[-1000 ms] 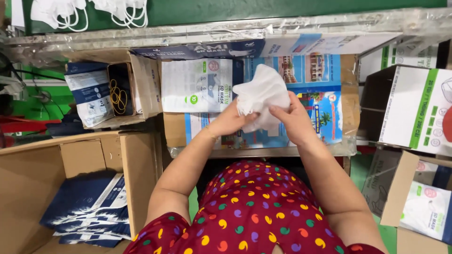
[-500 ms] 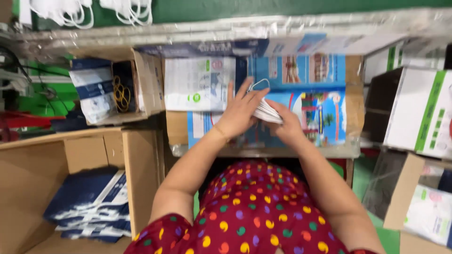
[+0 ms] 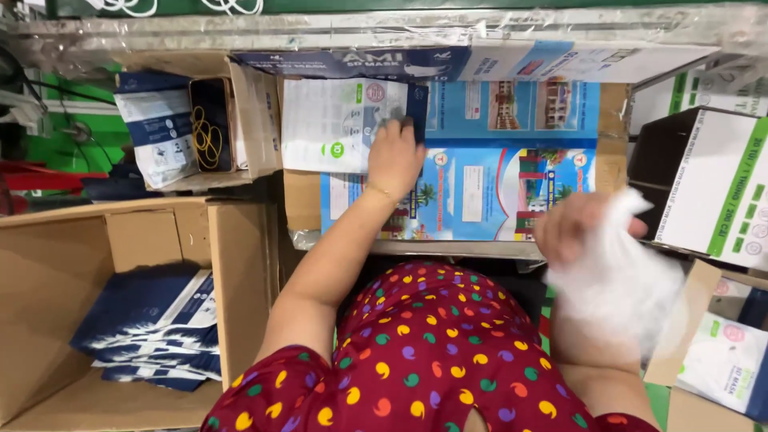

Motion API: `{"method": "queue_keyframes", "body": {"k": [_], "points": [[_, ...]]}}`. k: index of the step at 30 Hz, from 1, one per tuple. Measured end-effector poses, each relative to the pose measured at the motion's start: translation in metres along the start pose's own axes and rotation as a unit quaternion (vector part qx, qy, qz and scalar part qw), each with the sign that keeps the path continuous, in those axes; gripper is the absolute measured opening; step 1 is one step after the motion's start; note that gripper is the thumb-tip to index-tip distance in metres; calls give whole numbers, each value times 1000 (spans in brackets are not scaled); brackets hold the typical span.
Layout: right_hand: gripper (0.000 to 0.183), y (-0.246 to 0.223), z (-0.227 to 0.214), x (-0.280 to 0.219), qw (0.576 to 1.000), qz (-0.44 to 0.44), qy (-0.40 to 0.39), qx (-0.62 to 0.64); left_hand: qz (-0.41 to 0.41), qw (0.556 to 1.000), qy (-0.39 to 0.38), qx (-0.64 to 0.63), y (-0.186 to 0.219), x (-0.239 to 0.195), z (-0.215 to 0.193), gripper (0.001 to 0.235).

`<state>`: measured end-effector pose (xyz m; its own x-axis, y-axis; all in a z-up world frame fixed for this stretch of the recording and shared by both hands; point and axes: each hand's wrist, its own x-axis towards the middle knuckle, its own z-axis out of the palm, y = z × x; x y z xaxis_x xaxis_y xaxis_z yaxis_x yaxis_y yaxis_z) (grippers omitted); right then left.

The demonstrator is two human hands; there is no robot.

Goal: Packaging individual 3D masks into sleeves and boxes, then sealing boxes with tape.

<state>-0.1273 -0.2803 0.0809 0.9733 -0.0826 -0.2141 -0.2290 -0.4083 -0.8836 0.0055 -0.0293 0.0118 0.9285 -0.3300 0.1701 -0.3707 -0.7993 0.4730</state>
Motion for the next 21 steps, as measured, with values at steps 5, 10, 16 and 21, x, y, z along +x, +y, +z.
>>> {"method": "queue_keyframes", "body": {"k": [5,10,16,21], "points": [[36,1,7,14,992,13,88,-84,-13,996,4,86,-13,7,34,36],[45,25,31,9,981,-136,70,-116,-25,992,-17,119,-11,4,48,32],[54,22,30,13,982,-120,42,-138,-48,991,-10,121,-7,20,32,33],[40,21,27,19,955,-133,53,-260,-98,995,5,7,-38,22,23,21]]}}
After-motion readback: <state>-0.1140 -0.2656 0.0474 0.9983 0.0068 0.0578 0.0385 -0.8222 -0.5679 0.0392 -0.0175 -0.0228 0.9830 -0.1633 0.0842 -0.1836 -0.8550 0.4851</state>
